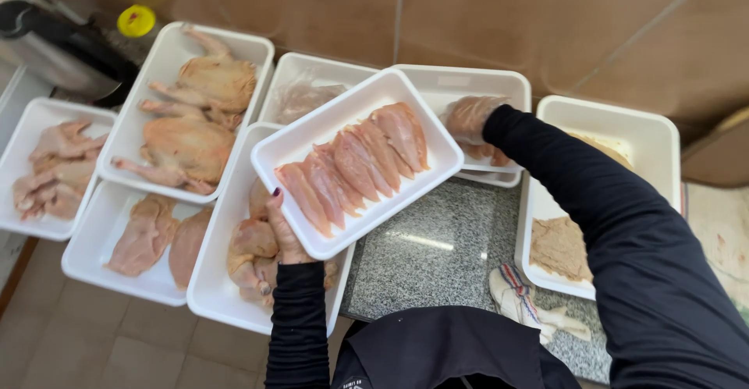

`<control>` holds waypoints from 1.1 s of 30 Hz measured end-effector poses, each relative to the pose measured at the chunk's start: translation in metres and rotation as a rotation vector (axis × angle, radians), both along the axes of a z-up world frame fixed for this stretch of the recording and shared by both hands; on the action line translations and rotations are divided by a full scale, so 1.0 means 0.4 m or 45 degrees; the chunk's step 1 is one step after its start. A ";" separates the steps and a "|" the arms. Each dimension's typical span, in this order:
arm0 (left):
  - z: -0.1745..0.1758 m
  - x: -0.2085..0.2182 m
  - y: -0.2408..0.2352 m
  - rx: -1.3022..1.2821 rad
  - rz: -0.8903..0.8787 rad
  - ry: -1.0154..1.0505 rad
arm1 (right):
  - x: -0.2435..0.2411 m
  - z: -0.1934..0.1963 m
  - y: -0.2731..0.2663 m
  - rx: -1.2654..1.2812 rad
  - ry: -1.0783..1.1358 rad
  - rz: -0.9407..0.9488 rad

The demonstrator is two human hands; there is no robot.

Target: The person sorts raw chicken parts into separate white trays, including wings, breasts, and thighs. They rinse and wipe trays between batches and continue transferring pieces until the clip ends.

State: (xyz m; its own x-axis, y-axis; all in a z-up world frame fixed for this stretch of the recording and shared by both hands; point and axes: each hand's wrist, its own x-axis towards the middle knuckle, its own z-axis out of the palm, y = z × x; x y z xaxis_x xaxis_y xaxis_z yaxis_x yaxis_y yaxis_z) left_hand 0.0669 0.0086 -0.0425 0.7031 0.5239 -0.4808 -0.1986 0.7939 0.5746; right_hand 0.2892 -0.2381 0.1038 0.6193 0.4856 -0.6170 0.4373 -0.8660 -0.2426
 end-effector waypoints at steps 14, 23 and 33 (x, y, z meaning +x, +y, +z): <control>0.083 0.007 -0.056 -0.105 -0.097 -0.324 | -0.036 0.119 -0.073 1.230 -0.175 -0.129; 0.102 0.016 -0.097 -0.204 -0.111 -0.222 | -0.169 0.084 0.223 0.426 0.039 0.438; -0.065 -0.057 0.003 -0.183 -0.458 -0.467 | -0.014 0.070 0.133 1.198 -0.976 0.474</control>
State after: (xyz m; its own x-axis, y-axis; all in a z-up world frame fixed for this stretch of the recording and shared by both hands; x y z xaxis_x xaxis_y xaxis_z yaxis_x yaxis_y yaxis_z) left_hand 0.0442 0.0097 -0.0686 0.9616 0.1658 -0.2187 -0.0669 0.9145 0.3990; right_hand 0.2835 -0.1849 0.1319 0.3956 0.7608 0.5145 0.9166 -0.2920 -0.2731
